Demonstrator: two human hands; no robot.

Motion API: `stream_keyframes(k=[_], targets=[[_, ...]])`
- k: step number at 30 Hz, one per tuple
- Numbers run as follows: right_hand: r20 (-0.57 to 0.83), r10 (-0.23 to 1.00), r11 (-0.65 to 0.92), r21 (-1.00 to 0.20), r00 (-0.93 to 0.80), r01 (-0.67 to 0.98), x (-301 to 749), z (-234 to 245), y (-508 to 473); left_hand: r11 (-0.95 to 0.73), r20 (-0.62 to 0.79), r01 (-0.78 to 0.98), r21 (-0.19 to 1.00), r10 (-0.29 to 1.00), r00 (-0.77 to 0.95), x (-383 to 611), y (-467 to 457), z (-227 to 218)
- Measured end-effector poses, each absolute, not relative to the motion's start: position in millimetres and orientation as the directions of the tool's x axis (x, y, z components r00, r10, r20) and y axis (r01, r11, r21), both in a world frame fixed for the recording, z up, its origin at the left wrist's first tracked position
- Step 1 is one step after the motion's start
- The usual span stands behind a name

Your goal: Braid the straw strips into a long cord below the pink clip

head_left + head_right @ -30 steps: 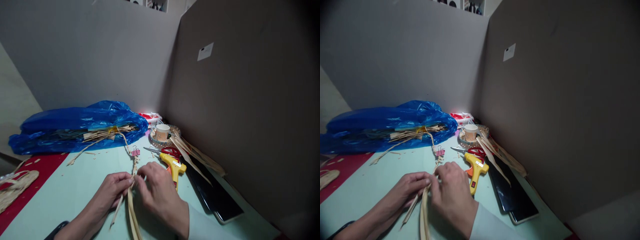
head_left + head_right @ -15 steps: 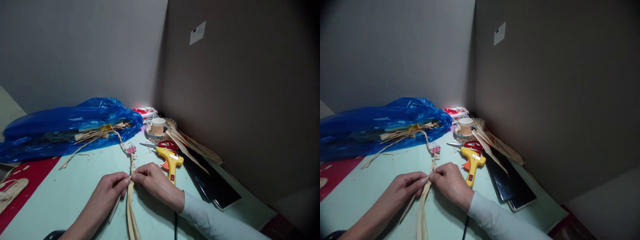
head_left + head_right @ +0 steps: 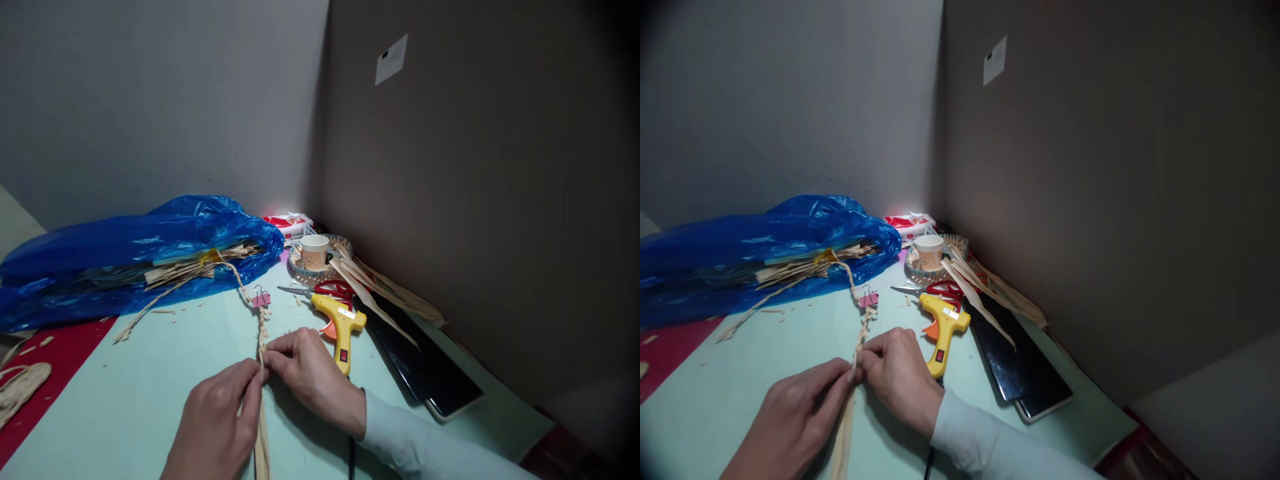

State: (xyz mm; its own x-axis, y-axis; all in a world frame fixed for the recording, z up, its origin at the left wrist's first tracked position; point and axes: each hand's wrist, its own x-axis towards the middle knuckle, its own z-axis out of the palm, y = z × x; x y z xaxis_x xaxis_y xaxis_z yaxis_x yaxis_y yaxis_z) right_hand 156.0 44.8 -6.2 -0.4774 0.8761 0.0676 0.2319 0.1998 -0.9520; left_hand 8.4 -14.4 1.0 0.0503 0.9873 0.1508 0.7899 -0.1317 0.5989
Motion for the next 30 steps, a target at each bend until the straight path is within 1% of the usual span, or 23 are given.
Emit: stream_keyframes(k=[2,4,7,10,12,14,15,16,17,18,19,20,23,30], targets=[[0.049,0.863,0.180,-0.960,-0.503,0.215,157.6,-4.3,44.9,-0.184,0.204,0.790,0.585,0.976,0.075,11.7,-18.1,-8.0],[0.020,0.850,0.148,-0.968,-0.526,0.202,158.1,-4.1,45.2,-0.210,0.222,0.776,0.594,0.971,0.093,14.5,-20.6,-15.7],[-0.036,0.847,0.069,-0.982,-0.530,0.176,156.7,-5.1,45.9,-0.233,0.214,0.758,0.610,0.969,0.126,16.7,-22.4,-18.6],[-0.079,0.849,-0.005,-0.990,-0.523,0.142,154.8,-4.4,46.0,-0.245,0.207,0.766,0.594,0.967,0.150,13.6,-20.2,-9.8],[-0.094,0.849,-0.034,-0.992,-0.519,0.123,154.5,-2.8,45.3,-0.204,0.215,0.777,0.596,0.972,0.090,8.3,-14.3,-1.1],[-0.111,0.849,-0.064,-0.992,-0.517,0.108,154.7,-1.9,44.4,-0.106,0.197,0.742,0.662,0.980,-0.035,2.4,-5.3,6.1],[-0.117,0.847,-0.075,-0.992,-0.519,0.101,154.8,-2.1,43.9,-0.048,0.142,0.672,0.739,0.986,-0.086,0.0,-0.3,8.3],[-0.120,0.843,-0.082,-0.992,-0.524,0.096,154.8,-2.7,43.6,0.011,0.057,0.565,0.825,0.993,-0.102,-1.4,4.4,9.5],[-0.122,0.840,-0.085,-0.992,-0.529,0.093,154.7,-3.5,43.5,0.074,-0.045,0.429,0.900,0.996,-0.077,-1.9,8.6,9.6],[-0.121,0.836,-0.084,-0.992,-0.535,0.094,154.6,-4.3,43.5,0.136,-0.136,0.304,0.943,0.990,-0.024,-1.4,11.9,8.8],[-0.119,0.834,-0.078,-0.992,-0.538,0.099,154.7,-4.8,43.7,0.195,-0.205,0.203,0.960,0.978,0.033,-0.2,14.2,7.2],[-0.119,0.834,-0.070,-0.991,-0.538,0.110,154.9,-4.9,44.1,0.243,-0.255,0.141,0.960,0.964,0.075,1.4,15.5,5.1],[-0.111,0.833,-0.028,-0.987,-0.541,0.160,157.5,-1.7,45.7,0.326,-0.333,0.076,0.942,0.936,0.118,4.9,16.0,-1.9],[-0.061,0.815,0.100,-0.965,-0.577,0.242,163.6,1.9,47.9,0.387,-0.374,-0.059,0.920,0.914,0.156,1.2,17.5,-6.4]])
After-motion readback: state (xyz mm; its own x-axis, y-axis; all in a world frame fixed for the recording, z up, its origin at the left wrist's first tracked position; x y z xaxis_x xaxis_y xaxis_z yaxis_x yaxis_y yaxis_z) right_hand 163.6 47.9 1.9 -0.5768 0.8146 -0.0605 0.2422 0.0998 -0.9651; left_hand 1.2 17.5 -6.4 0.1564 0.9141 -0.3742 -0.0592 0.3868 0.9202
